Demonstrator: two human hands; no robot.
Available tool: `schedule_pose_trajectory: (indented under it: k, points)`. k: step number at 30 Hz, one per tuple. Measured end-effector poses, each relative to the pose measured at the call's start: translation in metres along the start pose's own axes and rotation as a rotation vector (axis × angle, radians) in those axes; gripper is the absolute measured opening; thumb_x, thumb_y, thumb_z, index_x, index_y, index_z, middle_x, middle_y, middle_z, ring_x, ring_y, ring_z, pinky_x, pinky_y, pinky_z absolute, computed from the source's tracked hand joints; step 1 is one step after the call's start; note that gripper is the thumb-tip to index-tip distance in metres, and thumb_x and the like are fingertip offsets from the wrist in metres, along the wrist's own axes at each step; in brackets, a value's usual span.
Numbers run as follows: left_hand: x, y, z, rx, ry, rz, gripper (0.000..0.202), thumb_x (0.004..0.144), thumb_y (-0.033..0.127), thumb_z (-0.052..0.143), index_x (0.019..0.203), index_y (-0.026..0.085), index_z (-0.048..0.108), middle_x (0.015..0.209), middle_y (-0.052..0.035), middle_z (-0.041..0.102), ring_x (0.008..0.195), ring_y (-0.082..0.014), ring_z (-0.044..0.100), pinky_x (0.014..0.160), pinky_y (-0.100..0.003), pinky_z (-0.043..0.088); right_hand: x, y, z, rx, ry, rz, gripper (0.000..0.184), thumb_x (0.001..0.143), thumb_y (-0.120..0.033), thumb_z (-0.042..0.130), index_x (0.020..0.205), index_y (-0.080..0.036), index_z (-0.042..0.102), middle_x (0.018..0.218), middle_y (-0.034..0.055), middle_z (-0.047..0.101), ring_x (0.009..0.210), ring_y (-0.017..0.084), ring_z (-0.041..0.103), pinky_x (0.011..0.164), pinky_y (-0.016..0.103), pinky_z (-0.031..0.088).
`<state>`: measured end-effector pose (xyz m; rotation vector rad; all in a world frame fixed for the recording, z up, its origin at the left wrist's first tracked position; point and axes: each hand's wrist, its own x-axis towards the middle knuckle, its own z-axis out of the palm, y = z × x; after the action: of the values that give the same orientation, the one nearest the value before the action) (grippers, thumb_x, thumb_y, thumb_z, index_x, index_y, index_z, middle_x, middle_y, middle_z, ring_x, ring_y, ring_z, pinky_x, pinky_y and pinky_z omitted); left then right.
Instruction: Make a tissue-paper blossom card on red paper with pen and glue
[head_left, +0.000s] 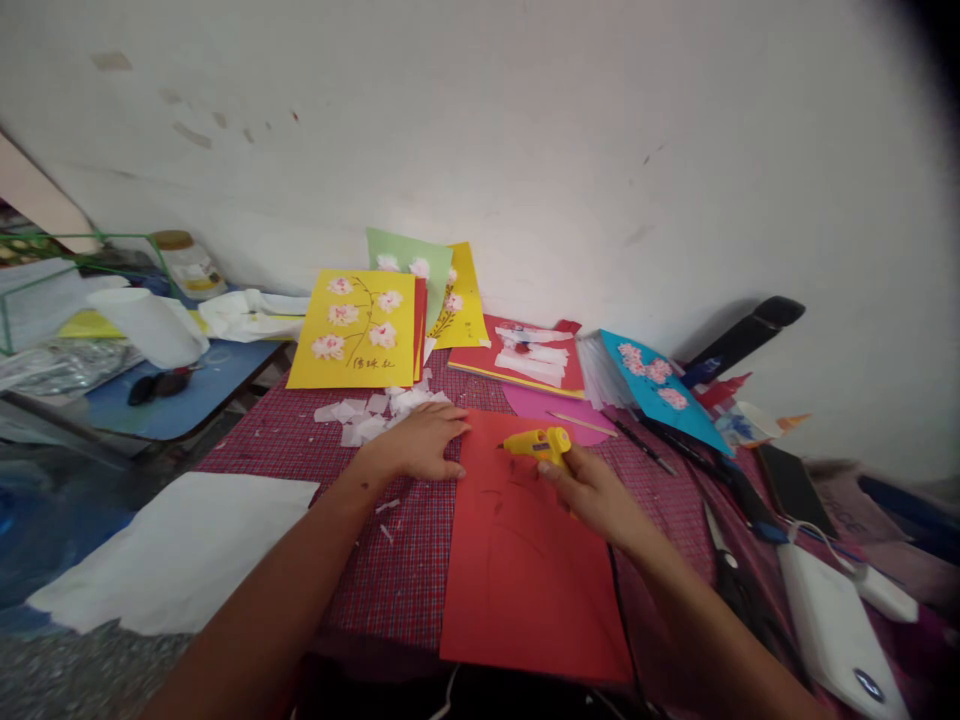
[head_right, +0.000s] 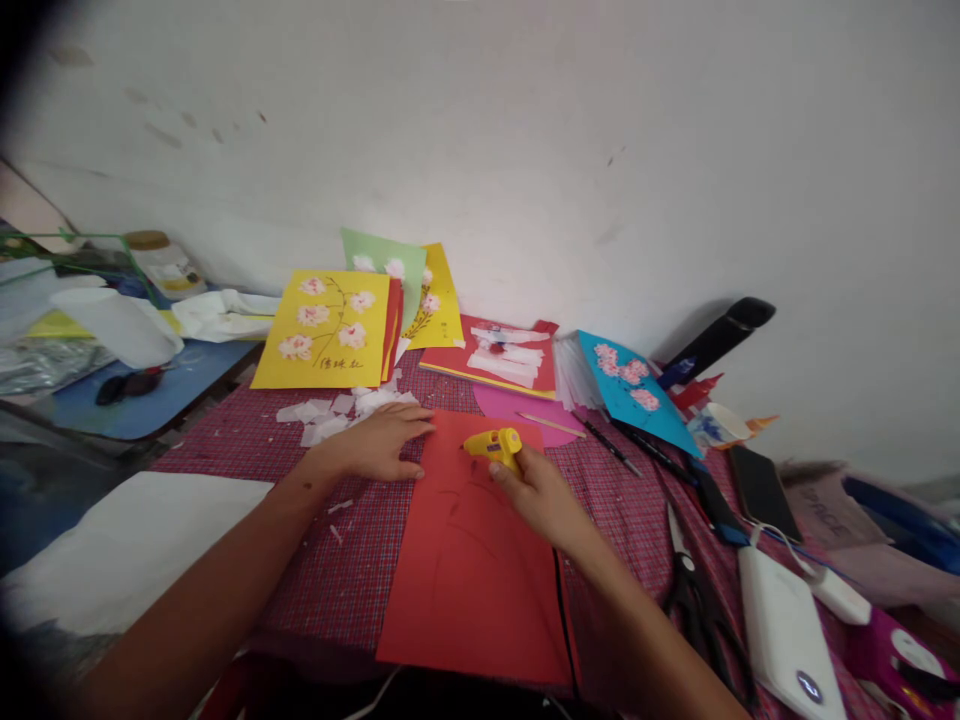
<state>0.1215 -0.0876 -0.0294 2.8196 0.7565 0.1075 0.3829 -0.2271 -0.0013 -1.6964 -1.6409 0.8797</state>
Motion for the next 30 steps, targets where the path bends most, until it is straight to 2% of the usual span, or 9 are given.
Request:
schedule_pose_trajectory:
  k: [4,9,25,30]
  points:
    - [0.0006,-0.0013,0.0017,0.001,0.000,0.000,0.070,0.079,0.056,0.068,0.136,0.018,0.060,0.154,-0.0149,0.046,0.139,-0.0332,0.045,0.116,-0.048,0.030,-0.0001,0.0018,-0.0001,-0.002,0.012,-0.009,0.030,0.093,-0.049,0.054,0.090,-0.019,0.059,0.067,-0.0005,0.056,0.058,0.015,0.050,0.052,0.026,0.039]
    - [0.0008,-0.0020,0.0023,0.005,-0.002,0.004,0.068,0.079,0.056,0.068,0.135,0.018,0.060,0.154,-0.0149,0.046,0.139,-0.0331,0.044,0.116,-0.046,0.029,-0.0007,-0.0002,-0.0002,0.028,-0.007,-0.001,0.031,0.093,-0.048,0.052,0.096,-0.019,0.060,0.067,-0.0014,0.054,0.057,0.015,0.050,0.052,0.026,0.039]
    - [0.0010,-0.0029,0.0034,0.006,0.004,0.009,0.066,0.080,0.056,0.067,0.134,0.018,0.060,0.154,-0.0145,0.047,0.138,-0.0325,0.046,0.116,-0.047,0.030,-0.0010,-0.0049,-0.0006,-0.031,0.003,-0.008,0.030,0.093,-0.049,0.051,0.088,-0.020,0.058,0.067,-0.0007,0.055,0.059,0.016,0.051,0.055,0.026,0.040]
    - [0.0006,-0.0027,0.0032,0.008,0.004,0.005,0.066,0.079,0.056,0.067,0.133,0.018,0.061,0.154,-0.0141,0.046,0.138,-0.0325,0.046,0.116,-0.046,0.030,-0.0012,-0.0018,-0.0012,-0.025,-0.004,-0.006,0.033,0.093,-0.051,0.051,0.092,-0.019,0.060,0.068,-0.0004,0.055,0.060,0.016,0.052,0.055,0.026,0.041]
